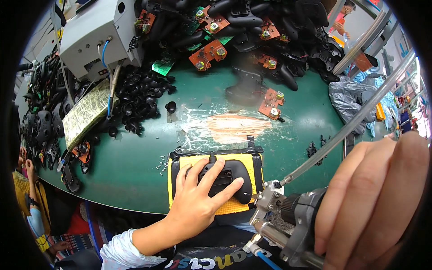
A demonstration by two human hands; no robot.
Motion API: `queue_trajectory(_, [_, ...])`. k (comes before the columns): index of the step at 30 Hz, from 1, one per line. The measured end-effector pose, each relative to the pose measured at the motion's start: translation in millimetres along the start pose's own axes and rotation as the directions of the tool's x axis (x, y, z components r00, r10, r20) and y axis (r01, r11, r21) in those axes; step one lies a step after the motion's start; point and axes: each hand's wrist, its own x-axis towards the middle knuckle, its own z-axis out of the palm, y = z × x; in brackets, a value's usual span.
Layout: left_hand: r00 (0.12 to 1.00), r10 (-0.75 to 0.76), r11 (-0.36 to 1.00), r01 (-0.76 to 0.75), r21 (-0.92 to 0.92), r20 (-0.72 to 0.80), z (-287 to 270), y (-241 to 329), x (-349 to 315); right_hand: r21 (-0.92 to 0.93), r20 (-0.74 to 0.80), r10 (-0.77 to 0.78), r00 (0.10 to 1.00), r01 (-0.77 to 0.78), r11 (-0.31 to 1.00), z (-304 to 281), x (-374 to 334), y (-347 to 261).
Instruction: Assembling the internal circuit boards and external plastic housings of game controllers.
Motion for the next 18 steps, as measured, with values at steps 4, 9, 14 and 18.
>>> queue_trajectory(4, [1.0,-0.009,1.0,0.009,0.001,-0.013,0,0,-3,-0.023,0.068,-0.009,0.998,0.01,1.0,-23,-62,-19])
queue_trajectory(9, [1.0,-0.007,1.0,0.007,-0.017,-0.018,0,-2,-2,-0.074,0.133,0.001,0.991,0.009,0.997,22,20,6])
queue_trajectory(14, [1.0,-0.017,0.999,0.016,-0.034,-0.025,-1,-7,-6,-0.171,0.065,0.057,0.996,-0.045,0.984,16,-2,7])
queue_trajectory(18, [0.999,-0.021,0.999,0.023,-0.038,0.035,-1,2,7,-0.101,-0.197,-0.088,0.976,0.069,0.992,8,-21,19])
